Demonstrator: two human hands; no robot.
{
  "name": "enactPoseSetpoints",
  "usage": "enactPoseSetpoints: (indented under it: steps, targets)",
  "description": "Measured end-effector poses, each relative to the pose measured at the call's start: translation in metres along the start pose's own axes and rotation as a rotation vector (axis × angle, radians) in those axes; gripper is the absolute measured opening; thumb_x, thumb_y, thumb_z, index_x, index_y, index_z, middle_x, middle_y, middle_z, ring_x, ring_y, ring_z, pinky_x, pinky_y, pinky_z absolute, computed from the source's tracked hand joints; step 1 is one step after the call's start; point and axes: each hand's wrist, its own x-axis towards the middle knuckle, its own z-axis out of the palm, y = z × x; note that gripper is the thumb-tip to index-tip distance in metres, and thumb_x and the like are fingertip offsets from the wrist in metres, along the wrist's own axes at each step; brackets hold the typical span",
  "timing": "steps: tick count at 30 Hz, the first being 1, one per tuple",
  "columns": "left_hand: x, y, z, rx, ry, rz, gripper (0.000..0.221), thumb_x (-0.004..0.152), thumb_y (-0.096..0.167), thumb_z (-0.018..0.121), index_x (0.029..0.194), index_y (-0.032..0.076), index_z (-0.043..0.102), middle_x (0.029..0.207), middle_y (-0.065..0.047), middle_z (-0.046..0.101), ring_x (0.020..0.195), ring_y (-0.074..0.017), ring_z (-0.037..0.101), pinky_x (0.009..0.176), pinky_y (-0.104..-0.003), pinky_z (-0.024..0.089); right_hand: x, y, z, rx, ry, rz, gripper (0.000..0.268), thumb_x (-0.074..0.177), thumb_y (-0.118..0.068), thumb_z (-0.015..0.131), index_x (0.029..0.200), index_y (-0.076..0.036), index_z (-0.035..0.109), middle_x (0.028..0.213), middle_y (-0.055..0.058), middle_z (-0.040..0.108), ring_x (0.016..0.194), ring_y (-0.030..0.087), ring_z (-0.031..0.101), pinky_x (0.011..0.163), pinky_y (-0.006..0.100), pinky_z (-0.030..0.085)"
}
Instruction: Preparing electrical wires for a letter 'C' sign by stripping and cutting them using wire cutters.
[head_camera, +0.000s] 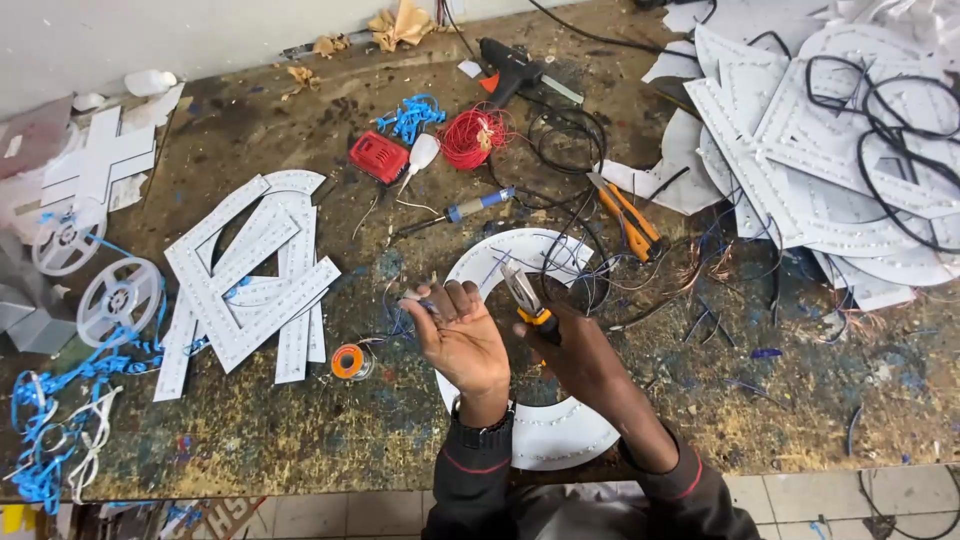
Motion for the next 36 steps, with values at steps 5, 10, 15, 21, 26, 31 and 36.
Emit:
enactPoseSetpoints:
  steps: [5, 10, 15, 21, 26, 31, 36]
  targets:
    - [-0.012, -0.019, -0.016, 0.006, -0.004, -0.097, 0.038, 0.127, 0.041, 0.037, 0.125, 0.012, 0.061, 0.073, 0.009, 0.026, 0.069, -0.0126, 0.032, 0.076, -0.029, 0.04, 0.003, 0.013, 0.006, -0.031, 0.003, -0.01, 0.032, 0.11, -0.026, 0.074, 0.13, -0.002, 0.075, 0.078, 0.016, 0.084, 0.062, 0.025, 0.084, 0.063, 0.039, 0.068]
    - [-0.017, -0.013, -0.001, 0.097, 0.004, -0.172, 0.033, 0.127, 0.039, 0.039, 0.122, 0.011, 0.054, 0.073, 0.009, 0.023, 0.068, -0.0106, 0.031, 0.075, -0.025, 0.039, 0.006, 0.024, 0.015, -0.137, 0.12, -0.082, 0.034, 0.109, -0.024, 0.075, 0.135, -0.003, 0.075, 0.098, 0.025, 0.084, 0.076, 0.041, 0.085, 0.07, 0.052, 0.064]
    - [-0.017, -0.012, -0.004, 0.165, 0.015, -0.2, 0.034, 0.127, 0.04, 0.04, 0.121, 0.01, 0.053, 0.073, 0.007, 0.022, 0.067, -0.0105, 0.03, 0.072, -0.023, 0.036, 0.007, 0.032, 0.028, -0.208, 0.222, -0.165, 0.038, 0.11, -0.024, 0.076, 0.137, 0.004, 0.074, 0.114, 0.029, 0.08, 0.091, 0.056, 0.079, 0.071, 0.059, 0.063]
    - [-0.034, -0.019, -0.022, 0.15, 0.042, -0.28, 0.033, 0.127, 0.038, 0.044, 0.127, 0.006, 0.055, 0.072, 0.007, 0.022, 0.066, -0.01, 0.03, 0.072, -0.023, 0.039, 0.042, 0.078, 0.04, -0.19, 0.5, -0.305, 0.025, 0.089, -0.018, 0.092, 0.106, -0.001, 0.082, 0.098, 0.026, 0.079, 0.086, 0.053, 0.08, 0.07, 0.058, 0.064]
    - [-0.043, -0.027, 0.019, 0.144, 0.014, -0.344, 0.032, 0.126, 0.03, 0.048, 0.127, 0.0, 0.057, 0.069, 0.008, 0.025, 0.066, -0.0086, 0.032, 0.075, -0.021, 0.041, 0.071, 0.098, 0.004, -0.233, 0.519, -0.309, 0.026, 0.082, -0.025, 0.092, 0.102, -0.011, 0.082, 0.092, 0.021, 0.077, 0.088, 0.05, 0.077, 0.075, 0.059, 0.058]
    - [-0.053, -0.026, 0.044, 0.219, -0.056, -0.367, 0.038, 0.127, 0.025, 0.045, 0.14, -0.009, 0.053, 0.072, 0.014, 0.026, 0.068, -0.0025, 0.031, 0.078, -0.018, 0.04, 0.131, 0.131, -0.045, -0.358, 0.485, -0.24, 0.037, 0.073, -0.044, 0.091, 0.094, -0.016, 0.079, 0.078, 0.013, 0.073, 0.073, 0.044, 0.073, 0.069, 0.057, 0.053]
    - [-0.119, 0.042, 0.066, 0.297, -0.436, -0.892, 0.06, 0.123, 0.027, 0.051, 0.157, -0.022, 0.047, 0.061, 0.008, 0.024, 0.054, -0.0041, 0.023, 0.054, -0.02, 0.026, 0.239, 0.22, -0.229, -0.55, 1.095, 0.033, 0.05, 0.105, -0.061, 0.08, 0.099, -0.012, 0.091, 0.088, 0.018, 0.085, 0.087, 0.045, 0.082, 0.08, 0.056, 0.063]
